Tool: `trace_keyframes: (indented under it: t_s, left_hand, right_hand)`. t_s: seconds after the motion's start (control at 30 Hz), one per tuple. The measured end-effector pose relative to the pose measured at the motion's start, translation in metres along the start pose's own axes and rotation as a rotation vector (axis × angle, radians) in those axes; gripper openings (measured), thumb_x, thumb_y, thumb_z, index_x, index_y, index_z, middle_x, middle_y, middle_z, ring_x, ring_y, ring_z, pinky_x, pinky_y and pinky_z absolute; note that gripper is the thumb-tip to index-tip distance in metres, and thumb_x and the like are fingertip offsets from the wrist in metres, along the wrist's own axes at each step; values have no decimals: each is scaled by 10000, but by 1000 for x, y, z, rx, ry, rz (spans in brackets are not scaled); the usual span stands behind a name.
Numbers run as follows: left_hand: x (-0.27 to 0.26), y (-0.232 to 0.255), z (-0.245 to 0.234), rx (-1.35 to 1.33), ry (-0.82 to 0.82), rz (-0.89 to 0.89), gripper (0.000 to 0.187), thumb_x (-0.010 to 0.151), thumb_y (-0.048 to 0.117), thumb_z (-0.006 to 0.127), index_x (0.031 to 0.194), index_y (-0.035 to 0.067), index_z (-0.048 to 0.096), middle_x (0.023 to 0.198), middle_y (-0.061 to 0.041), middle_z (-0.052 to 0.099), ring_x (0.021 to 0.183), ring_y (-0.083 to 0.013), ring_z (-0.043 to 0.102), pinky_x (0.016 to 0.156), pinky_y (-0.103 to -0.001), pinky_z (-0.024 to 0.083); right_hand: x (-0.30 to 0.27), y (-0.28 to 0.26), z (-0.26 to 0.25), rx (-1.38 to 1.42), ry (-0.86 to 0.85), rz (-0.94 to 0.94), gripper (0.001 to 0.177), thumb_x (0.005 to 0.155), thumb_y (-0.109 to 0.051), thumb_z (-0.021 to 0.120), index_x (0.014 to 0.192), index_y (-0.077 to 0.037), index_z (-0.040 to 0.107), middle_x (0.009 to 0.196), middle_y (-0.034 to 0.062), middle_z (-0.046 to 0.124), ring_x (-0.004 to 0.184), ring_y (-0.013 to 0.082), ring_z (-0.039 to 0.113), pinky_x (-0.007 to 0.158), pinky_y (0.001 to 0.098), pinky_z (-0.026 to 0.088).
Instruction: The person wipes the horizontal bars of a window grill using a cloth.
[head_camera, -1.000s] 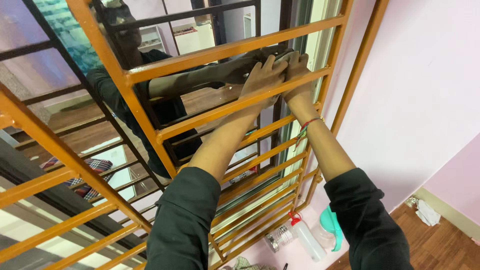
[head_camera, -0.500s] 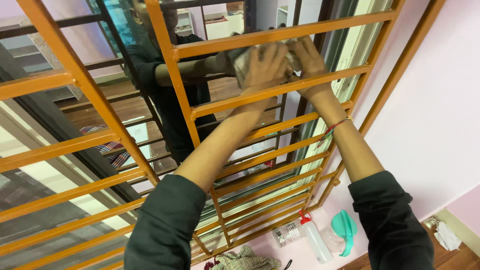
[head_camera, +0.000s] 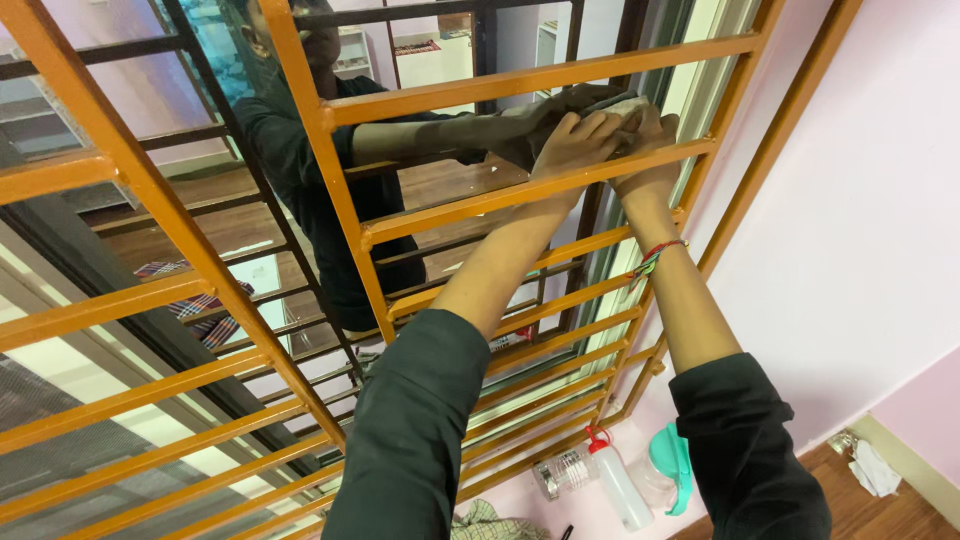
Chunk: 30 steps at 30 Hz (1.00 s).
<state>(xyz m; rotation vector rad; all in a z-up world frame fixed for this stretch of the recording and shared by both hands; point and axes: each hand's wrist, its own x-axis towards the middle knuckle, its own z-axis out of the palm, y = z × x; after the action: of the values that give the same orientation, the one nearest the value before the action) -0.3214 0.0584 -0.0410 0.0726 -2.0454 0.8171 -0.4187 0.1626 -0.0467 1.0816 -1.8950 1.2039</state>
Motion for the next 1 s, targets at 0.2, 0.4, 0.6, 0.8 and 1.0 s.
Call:
trace_keyframes:
  t_s: [0.2,0.4,0.6,0.8,1.0]
  left_hand:
    - [-11,-1,5,0,-262,-5,290,794,376,707,1004,180,746,1263,22,576,1226,-180,475,933,-371,409]
    - [-39,7,8,-38,-248,-307,483,793,324,664,1259,201,698,1184,-24,609,1081,-234,538,845,-520,450]
    - [-81,-22,-69,326,-476,-221,220,810,176,693,1024,154,736,1003,-43,706,921,-249,701,575,-431,550]
    - [-76,-24,-116,277,-666,-254,128,797,82,735,913,134,754,882,-47,710,828,-215,745,561,-346,562]
    - [-84,-19,-109,248,-464,-268,194,772,126,712,962,161,735,909,-79,711,878,-249,728,665,-383,566]
  right_hand:
    - [6,12,18,-293,-145,-410,308,797,-196,779,1033,-46,650,1125,185,619,1028,424,600,850,476,551]
    - [1,-38,-20,242,-456,-378,271,814,-93,702,1076,-27,687,1046,172,702,1003,382,680,881,413,564]
    - [-51,-90,-83,483,-268,-311,200,907,-126,758,1016,17,672,1040,161,680,896,358,678,797,408,553]
    - [-172,-66,-82,403,78,-507,251,996,-69,585,756,-8,545,873,156,665,868,297,680,751,383,544]
    - [-188,-54,-56,241,-215,-365,189,996,-73,621,818,-11,641,856,147,616,915,306,661,899,423,582]
